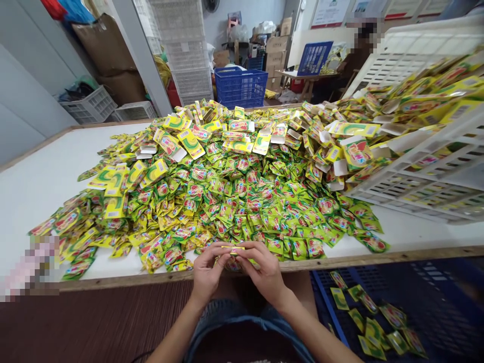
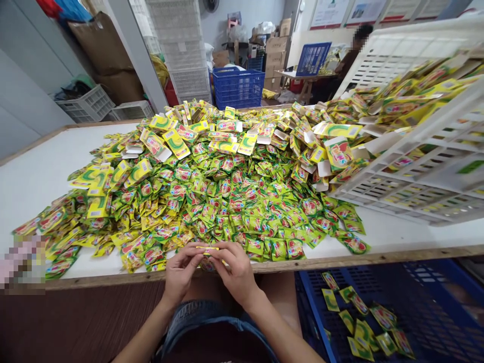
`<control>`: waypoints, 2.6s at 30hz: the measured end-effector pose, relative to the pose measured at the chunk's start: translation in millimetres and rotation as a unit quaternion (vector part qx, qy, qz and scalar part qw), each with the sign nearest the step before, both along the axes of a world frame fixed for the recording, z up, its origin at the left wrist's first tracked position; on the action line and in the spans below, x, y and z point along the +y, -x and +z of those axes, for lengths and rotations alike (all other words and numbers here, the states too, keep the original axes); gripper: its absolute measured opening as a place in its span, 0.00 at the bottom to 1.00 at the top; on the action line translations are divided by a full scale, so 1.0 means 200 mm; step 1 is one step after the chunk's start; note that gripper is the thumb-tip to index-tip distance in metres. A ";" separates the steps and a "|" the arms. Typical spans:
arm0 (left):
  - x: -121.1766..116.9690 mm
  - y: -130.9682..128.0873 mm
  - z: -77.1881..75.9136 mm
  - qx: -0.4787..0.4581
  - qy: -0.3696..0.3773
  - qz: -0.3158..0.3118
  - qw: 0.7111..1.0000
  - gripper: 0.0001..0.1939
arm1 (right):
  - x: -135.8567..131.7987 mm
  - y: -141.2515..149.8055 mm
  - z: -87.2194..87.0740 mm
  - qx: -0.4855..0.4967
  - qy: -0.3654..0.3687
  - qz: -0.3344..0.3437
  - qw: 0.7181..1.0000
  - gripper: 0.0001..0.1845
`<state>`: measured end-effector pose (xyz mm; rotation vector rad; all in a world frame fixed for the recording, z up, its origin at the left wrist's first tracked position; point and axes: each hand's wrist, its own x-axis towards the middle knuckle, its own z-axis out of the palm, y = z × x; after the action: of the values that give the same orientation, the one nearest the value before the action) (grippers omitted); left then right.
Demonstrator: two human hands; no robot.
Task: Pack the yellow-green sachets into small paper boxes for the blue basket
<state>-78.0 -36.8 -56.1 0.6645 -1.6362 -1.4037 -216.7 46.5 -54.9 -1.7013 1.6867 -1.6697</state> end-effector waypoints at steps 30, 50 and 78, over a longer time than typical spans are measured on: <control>0.24 0.30 0.10 0.079 -0.120 -0.148 0.978 0.15 | 0.35 0.14 0.12 -0.209 -0.064 -0.166 0.962 0.21; 0.22 0.26 0.01 -0.065 0.150 -0.041 0.986 0.19 | 0.27 0.14 0.17 -0.279 -0.164 -0.218 0.921 0.14; 0.16 0.26 0.04 -0.018 0.047 -0.147 0.988 0.15 | 0.45 0.40 0.21 0.060 -0.155 -0.137 0.977 0.09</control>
<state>-130.8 -5.6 -48.4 0.4063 -1.8746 -1.5158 -297.7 135.8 -13.1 -1.5031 2.1909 -1.3314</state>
